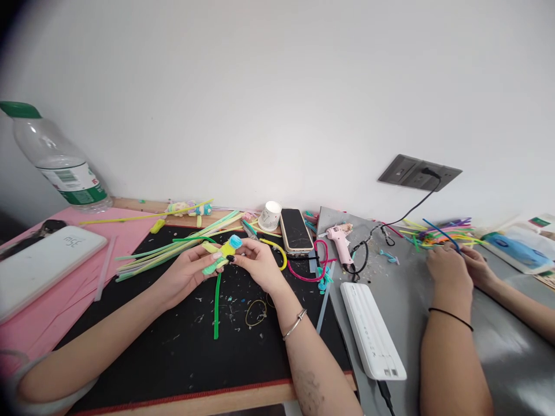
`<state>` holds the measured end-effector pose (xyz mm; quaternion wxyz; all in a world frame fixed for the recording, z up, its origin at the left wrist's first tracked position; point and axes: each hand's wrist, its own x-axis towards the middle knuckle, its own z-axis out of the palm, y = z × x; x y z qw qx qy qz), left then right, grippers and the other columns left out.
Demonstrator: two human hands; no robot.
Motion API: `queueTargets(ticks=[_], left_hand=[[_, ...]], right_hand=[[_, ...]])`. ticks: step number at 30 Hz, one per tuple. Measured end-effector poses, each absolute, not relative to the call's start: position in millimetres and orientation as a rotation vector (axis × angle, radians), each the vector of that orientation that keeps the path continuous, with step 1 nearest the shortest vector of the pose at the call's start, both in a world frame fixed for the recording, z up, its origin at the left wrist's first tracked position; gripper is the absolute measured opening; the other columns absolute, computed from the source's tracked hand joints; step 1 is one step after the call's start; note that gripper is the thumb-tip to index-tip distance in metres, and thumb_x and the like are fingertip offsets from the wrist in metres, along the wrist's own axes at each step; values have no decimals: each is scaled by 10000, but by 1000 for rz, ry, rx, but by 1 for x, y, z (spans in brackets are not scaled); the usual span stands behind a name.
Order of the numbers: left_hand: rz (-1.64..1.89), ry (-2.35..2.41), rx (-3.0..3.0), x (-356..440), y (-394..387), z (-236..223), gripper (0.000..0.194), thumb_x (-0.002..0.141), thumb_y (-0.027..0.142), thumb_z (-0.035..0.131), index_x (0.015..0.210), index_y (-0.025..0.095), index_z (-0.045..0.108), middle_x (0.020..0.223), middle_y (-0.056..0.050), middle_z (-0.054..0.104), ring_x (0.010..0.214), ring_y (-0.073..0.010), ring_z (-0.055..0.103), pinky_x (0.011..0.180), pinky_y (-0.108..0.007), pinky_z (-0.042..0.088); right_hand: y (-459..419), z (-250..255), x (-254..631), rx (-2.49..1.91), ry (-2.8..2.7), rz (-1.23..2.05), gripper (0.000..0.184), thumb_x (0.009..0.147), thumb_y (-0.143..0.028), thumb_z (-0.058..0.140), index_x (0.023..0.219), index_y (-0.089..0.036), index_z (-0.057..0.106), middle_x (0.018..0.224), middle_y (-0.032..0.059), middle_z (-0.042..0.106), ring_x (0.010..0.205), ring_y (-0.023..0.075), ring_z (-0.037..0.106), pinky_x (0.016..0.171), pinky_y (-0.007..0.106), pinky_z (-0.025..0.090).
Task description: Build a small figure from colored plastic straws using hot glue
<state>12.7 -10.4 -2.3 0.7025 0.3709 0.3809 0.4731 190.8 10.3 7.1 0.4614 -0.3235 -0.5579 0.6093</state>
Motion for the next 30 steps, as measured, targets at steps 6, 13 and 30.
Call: queueTargets(ticks=[6,13,30], left_hand=[[1004,789,770,12,-11,0,188,737,300,754,888,202,703,849,-20,685,712,-125,621,697,-258,491],[994,797,765,11,-10,-2,187,753,304,741,915,224,693,861,-24,695,727,-135,640,711,-264,509],[1042,846,826,11,-10,-3,314,745,359,739,1009,224,639,929,-30,706,770,-149,673,746,-273,528]], right_hand=[[10,7,191,-803,-1441,1428,261,677,-329,779,872,-192,673,831,11,644,786,144,601,765,276,484],[8,10,191,-826,-1493,1372,243,715,-334,751,890,-183,675,834,14,640,785,140,596,776,274,489],[11,8,193,-802,-1359,1521,312,746,-412,720,975,-202,692,933,31,690,791,155,647,799,305,528]])
